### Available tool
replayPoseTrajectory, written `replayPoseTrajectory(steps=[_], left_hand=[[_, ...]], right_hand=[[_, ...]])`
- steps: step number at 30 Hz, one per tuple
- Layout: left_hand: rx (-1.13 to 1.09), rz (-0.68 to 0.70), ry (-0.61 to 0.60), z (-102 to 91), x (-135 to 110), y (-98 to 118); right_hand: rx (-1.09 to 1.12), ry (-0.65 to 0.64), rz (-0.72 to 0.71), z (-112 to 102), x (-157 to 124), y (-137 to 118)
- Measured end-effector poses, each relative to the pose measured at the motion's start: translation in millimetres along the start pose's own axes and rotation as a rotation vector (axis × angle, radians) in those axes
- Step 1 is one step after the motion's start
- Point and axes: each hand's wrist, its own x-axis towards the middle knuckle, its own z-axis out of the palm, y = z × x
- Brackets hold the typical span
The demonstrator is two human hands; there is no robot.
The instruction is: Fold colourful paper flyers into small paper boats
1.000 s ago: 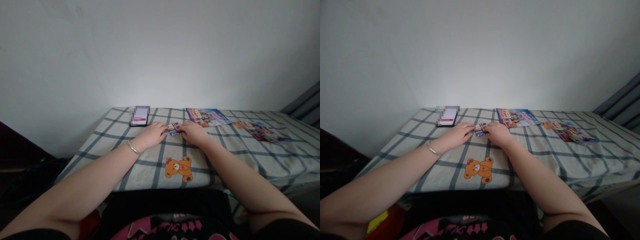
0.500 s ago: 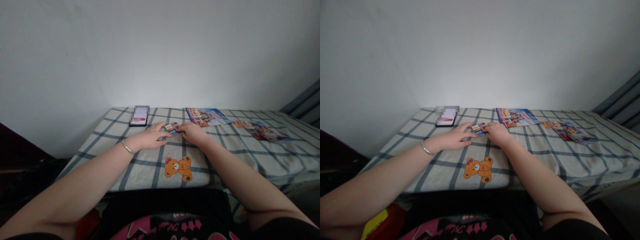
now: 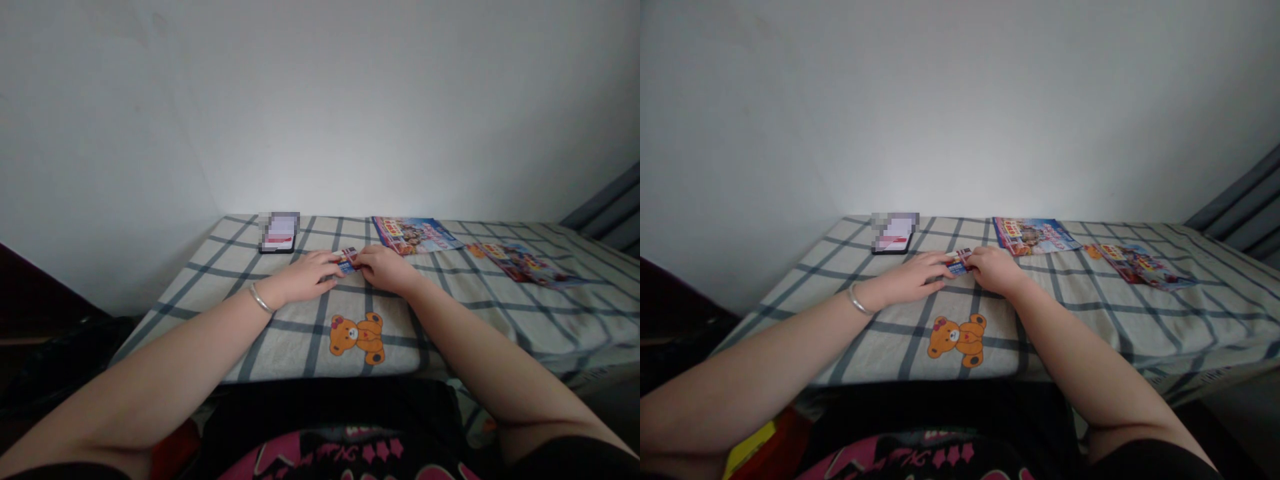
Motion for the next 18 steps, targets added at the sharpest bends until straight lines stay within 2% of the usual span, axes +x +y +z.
replayPoseTrajectory(steps=[6, 9, 14, 18], left_hand=[[-0.079, -0.017, 0.031, -1.9, 1.8, -3.7], [-0.087, -0.038, 0.041, -1.2, 0.9, -5.1], [-0.008, -0.051, 0.063, 0.7, -0.6, -5.2], [0.16, -0.064, 0.08, -2.3, 0.2, -4.0]], right_hand=[[0.189, -0.02, -0.192, -3.1, -3.2, -2.0], [0.181, 0.011, -0.165, -2.0, -2.4, -1.7], [0.055, 0.015, -0.027, 1.6, -1.7, 0.9], [0.039, -0.006, -0.048, 3.5, -1.8, 3.4]])
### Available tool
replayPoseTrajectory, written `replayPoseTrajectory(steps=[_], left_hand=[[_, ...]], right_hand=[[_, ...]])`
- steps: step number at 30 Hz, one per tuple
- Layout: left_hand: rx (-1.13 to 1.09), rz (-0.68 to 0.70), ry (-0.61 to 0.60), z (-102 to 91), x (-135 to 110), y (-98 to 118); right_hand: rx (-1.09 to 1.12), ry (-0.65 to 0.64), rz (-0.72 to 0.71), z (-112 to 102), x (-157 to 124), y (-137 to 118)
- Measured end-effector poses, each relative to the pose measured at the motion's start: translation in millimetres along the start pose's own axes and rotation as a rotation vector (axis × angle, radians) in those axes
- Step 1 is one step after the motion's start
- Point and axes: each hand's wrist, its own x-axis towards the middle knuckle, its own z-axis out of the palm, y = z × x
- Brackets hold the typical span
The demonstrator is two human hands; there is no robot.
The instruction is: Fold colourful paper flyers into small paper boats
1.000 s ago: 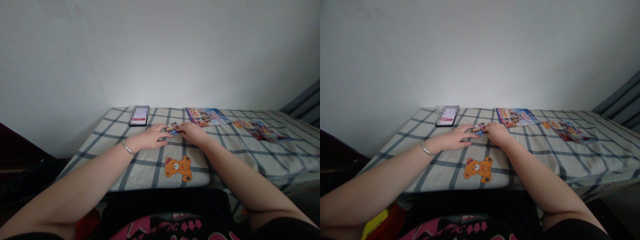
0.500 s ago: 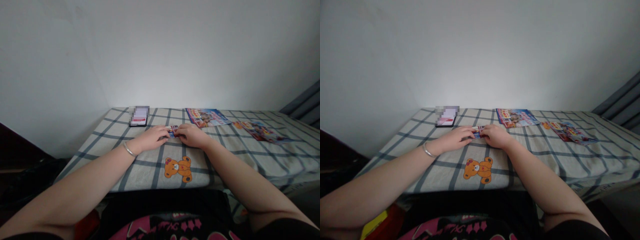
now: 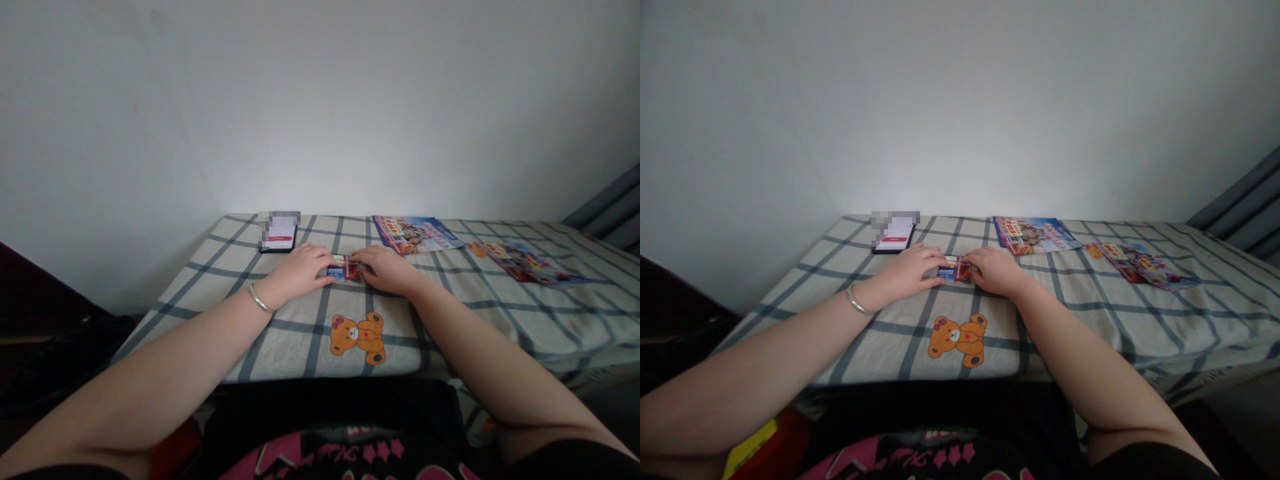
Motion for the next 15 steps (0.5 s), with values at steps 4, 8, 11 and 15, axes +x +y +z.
replayPoseTrajectory(steps=[4, 8, 11, 15], left_hand=[[0.099, -0.013, -0.02, -4.3, 0.4, 3.9], [0.137, 0.025, -0.002, -4.2, -1.5, 5.5], [0.128, 0.073, 0.015, -1.4, -2.9, 1.9], [0.136, 0.107, 0.037, 1.7, -3.1, -3.1]], right_hand=[[0.0, -0.002, -0.04, -2.3, -1.4, -1.1], [-0.012, 0.002, -0.055, -6.1, -3.9, -2.7], [-0.011, 0.016, -0.053, -6.8, -4.9, -1.0], [0.004, 0.021, -0.085, -6.0, -4.9, 1.4]])
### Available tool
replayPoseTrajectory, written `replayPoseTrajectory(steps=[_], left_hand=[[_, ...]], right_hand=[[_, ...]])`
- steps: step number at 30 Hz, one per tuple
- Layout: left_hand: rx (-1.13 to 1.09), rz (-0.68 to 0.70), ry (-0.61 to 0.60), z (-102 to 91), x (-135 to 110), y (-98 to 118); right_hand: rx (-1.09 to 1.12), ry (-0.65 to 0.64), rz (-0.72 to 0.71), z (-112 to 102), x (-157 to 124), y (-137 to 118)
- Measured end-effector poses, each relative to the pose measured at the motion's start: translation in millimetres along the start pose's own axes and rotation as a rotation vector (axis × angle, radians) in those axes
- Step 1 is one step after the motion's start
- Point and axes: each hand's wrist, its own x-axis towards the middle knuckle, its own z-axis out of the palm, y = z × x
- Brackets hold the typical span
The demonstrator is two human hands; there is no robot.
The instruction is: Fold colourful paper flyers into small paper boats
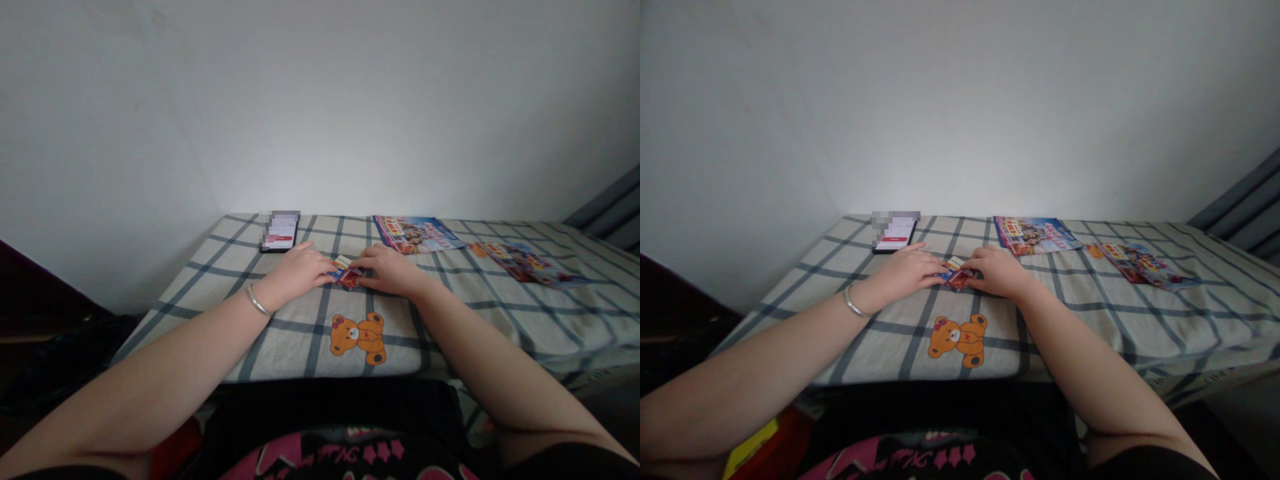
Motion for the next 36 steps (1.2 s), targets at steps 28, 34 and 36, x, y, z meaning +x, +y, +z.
replayPoseTrajectory(steps=[28, 34, 36], left_hand=[[0.21, 0.018, 0.04, -3.8, 5.9, 9.3], [0.171, 0.004, 0.032, -6.4, 5.9, 10.6], [0.146, 0.015, 0.013, -7.3, 5.7, 10.5]], right_hand=[[0.081, 0.029, -0.122, -0.1, 4.1, -9.8], [0.031, 0.034, -0.061, 2.3, 5.7, -14.7], [0.038, 0.016, -0.047, 1.4, 5.8, -15.7]])
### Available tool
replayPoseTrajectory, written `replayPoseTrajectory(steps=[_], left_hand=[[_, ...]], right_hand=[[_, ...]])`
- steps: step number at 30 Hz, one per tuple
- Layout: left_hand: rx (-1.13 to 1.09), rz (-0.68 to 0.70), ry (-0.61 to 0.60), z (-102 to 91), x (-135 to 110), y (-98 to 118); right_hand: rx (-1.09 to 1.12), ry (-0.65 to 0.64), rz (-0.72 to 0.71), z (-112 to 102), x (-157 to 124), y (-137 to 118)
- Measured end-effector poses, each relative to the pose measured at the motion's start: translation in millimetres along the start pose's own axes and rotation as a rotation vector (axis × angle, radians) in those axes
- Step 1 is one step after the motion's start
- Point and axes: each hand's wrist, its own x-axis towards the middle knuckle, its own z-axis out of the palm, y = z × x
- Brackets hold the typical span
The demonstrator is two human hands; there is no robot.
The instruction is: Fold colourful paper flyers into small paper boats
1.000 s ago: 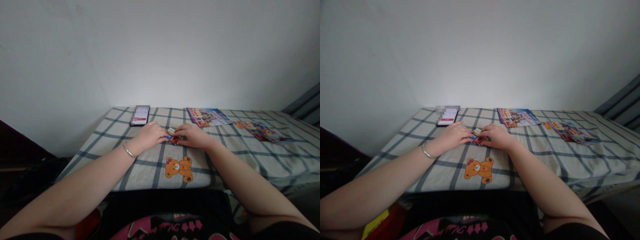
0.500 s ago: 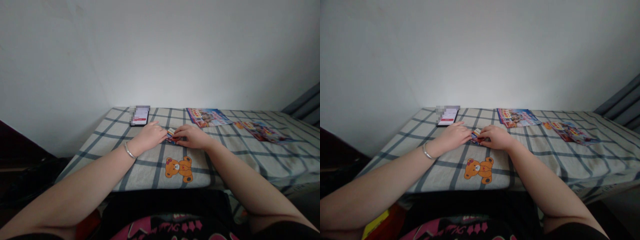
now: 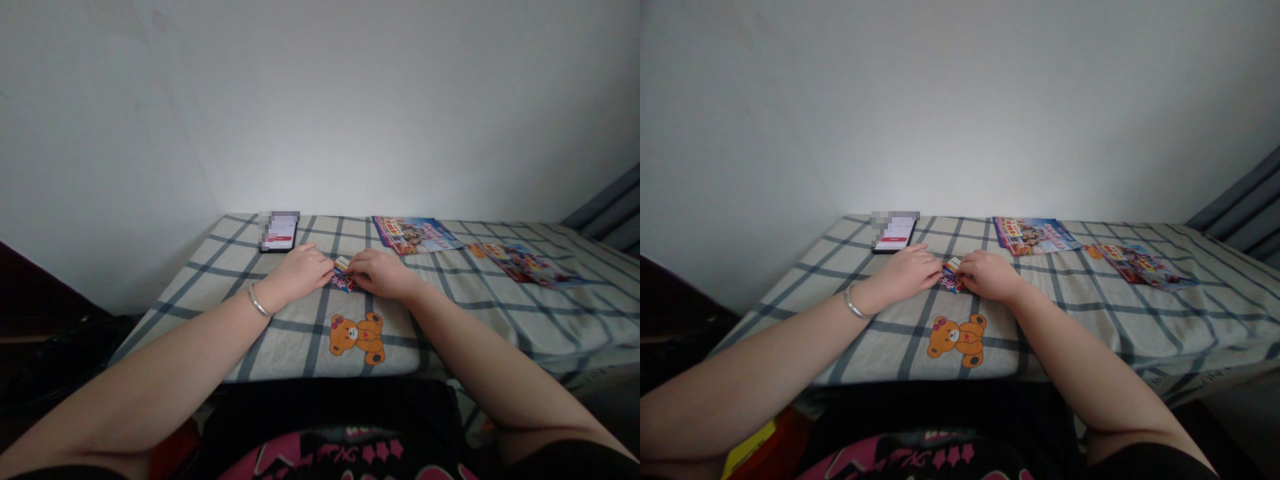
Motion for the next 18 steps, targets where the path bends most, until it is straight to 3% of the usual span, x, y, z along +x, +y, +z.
replayPoseTrajectory(steps=[8, 18], left_hand=[[-0.109, 0.096, -0.036, -6.2, 0.8, 0.7], [-0.133, -0.008, -0.012, -5.4, 2.0, 6.5]], right_hand=[[0.068, -0.037, 0.004, -5.3, -0.2, 0.6], [0.025, -0.056, 0.094, -5.1, 1.3, -0.7]])
